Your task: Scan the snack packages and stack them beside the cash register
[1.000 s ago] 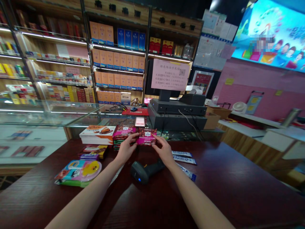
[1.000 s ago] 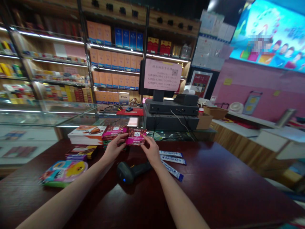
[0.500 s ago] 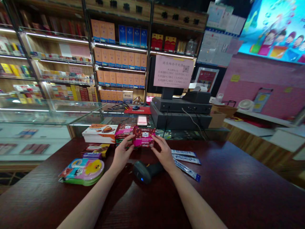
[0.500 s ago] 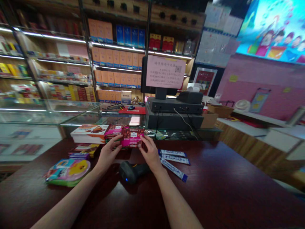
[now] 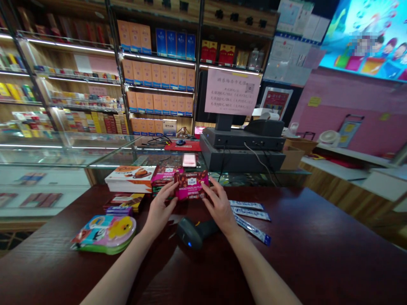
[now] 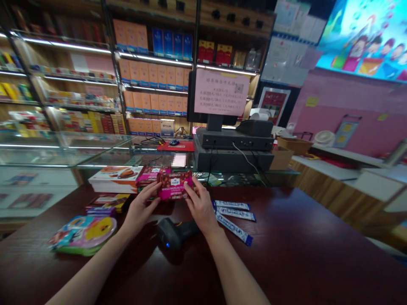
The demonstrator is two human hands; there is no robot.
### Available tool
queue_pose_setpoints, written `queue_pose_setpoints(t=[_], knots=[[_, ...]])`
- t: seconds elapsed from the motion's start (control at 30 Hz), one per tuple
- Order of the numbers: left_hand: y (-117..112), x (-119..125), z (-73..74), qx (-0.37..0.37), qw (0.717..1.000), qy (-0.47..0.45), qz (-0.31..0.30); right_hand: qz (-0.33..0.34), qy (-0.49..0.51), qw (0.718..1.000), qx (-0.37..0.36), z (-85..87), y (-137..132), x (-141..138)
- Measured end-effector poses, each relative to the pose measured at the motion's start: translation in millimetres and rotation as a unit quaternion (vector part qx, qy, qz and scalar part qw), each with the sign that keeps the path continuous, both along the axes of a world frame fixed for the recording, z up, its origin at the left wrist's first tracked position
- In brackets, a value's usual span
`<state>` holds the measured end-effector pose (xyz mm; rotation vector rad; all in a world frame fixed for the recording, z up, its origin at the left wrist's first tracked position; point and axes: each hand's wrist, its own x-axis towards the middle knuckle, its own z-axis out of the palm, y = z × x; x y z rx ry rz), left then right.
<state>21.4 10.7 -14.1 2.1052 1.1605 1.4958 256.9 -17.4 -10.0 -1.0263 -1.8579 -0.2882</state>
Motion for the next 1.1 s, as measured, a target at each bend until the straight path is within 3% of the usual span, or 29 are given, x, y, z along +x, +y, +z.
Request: queue_pose_setpoints(t=[0.3, 0.57, 0.8, 1.1], knots=[[-2.3, -5.1, 3.3, 0.098, 0.988, 0.118, 0.012, 0.004, -0.004, 1.000, 0.016, -2.1, -0.2, 1.0], [-7.5, -6.7, 5.2, 0.216, 0.939, 0.252, 0.088, 0.009, 0.001, 0.998, 0.063, 1.7, -3.6, 0.7], [-11.9, -7.6, 12.5, 0.262, 0.926, 0.246, 0.113, 0.038, -0.001, 0.996, 0.081, 7.8, -8.2, -1.8], [-9.7, -8.5, 7.6, 0.229, 0.947, 0.206, 0.087, 0.083, 0.005, 0.994, 0.072, 6.4, -9.2, -2.3]])
